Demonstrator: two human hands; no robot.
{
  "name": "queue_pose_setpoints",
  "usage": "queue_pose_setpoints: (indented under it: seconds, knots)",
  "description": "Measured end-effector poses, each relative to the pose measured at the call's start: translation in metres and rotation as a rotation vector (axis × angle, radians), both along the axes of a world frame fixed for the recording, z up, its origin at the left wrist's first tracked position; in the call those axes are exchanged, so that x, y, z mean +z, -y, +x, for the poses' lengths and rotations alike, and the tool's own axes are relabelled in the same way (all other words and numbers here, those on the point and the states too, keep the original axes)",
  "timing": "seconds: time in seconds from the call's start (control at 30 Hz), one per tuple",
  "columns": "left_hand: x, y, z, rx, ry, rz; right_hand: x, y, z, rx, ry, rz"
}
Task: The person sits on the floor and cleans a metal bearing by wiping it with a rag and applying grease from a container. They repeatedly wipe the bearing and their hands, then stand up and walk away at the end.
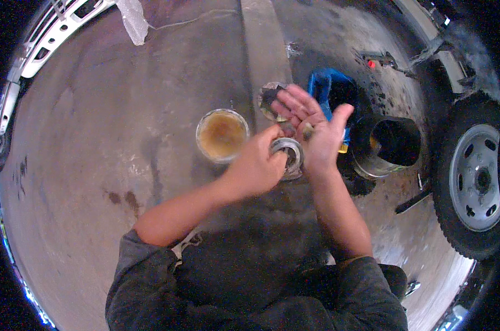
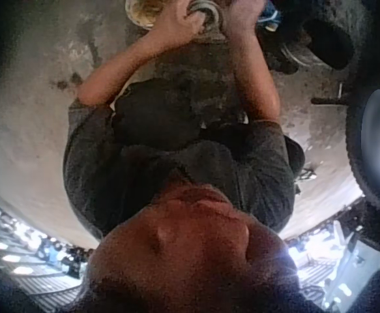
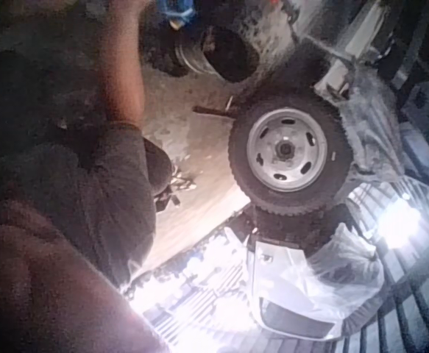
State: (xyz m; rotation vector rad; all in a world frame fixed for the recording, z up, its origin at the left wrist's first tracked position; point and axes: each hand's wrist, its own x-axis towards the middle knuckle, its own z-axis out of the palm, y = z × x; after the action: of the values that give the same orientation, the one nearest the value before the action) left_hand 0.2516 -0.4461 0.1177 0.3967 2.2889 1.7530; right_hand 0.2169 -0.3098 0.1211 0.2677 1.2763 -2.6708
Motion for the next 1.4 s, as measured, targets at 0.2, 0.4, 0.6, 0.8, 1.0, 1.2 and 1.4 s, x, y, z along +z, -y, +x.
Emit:
queue_pose_setpoints:
  seconds: [0.2, 0.4, 0.6, 0.8, 1.0, 1.2, 1.4]
  knots:
    - [0.009, -0.001, -0.001, 0.065, 0.037, 0.049, 0.002, 0.005, 0.01, 0.263, -0.211, 0.081]
    - [0.003, 0.004, -0.002, 0.061, 0.054, 0.11, -0.025, -0.001, 0.016, 0.377, -0.165, 0.373]
    - [0.005, -0.003, -0.004, 0.111, -0.094, -0.038, 0.014, 0.018, 0.018, -0.163, -0.172, 0.358]
    - [0.015, -0.008, 0.002, 0.001, -0.22, -0.297, -0.012, 0.003, -0.008, 0.13, -0.012, 0.569]
    - [0.012, -0.011, 0.0, 0.088, -0.133, -0.029, -0.009, -0.015, -0.012, 0.119, -0.051, 0.061]
    - [0.007, -0.016, -0.009, 0.117, -0.201, 0.118, 0.01, -0.005, 0.003, 0.317, -0.063, -0.081]
    - [0.034, -0.025, -0.008, 0.042, -0.151, 0.107, -0.039, -0.004, 0.004, 0.222, 0.044, -0.216]
